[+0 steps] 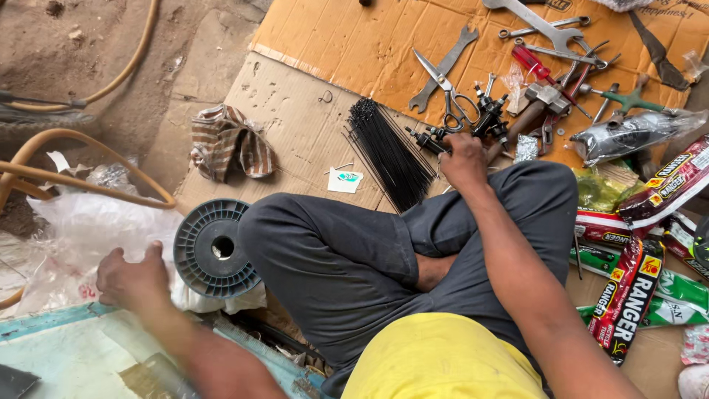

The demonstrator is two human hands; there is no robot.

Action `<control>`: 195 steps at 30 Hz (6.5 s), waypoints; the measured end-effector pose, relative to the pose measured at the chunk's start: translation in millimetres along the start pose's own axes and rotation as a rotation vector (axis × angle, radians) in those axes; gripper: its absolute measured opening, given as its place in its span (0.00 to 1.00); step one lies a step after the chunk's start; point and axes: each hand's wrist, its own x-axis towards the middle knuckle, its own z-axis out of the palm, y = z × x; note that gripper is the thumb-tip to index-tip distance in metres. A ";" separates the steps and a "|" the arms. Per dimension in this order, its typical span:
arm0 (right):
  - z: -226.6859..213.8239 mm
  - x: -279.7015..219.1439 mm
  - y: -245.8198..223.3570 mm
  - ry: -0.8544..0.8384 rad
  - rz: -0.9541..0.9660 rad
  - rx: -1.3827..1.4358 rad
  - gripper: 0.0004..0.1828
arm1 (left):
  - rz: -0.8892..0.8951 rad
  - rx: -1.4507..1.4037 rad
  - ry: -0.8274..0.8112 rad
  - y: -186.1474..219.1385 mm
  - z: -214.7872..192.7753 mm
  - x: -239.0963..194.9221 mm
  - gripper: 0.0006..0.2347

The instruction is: The person sits on the ground and unpacks small hardware and black plastic components from plastic bags using scissors. They then insert multiple black plastic rods into a central hub component, arranging them radially.

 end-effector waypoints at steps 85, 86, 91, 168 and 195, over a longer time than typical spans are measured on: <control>-0.4 -14.2 -39.8 0.109 0.122 0.426 0.11 | 0.020 -1.678 -0.842 406.6 51.5 -137.8 0.14; 1.0 -14.0 -39.1 0.096 0.103 0.449 0.11 | 0.022 -1.619 -0.816 406.0 52.0 -138.0 0.13; -5.6 -12.6 -42.5 0.028 0.094 0.777 0.12 | 0.015 -1.544 -0.780 410.0 66.5 -141.7 0.13; -199.5 6.1 -227.2 0.263 -0.509 0.949 0.10 | 0.771 -1.811 -0.671 421.0 -67.3 -38.5 0.07; -205.9 -4.3 -219.1 0.228 -0.464 0.901 0.11 | 0.822 -1.574 -0.545 422.8 -69.3 -45.7 0.09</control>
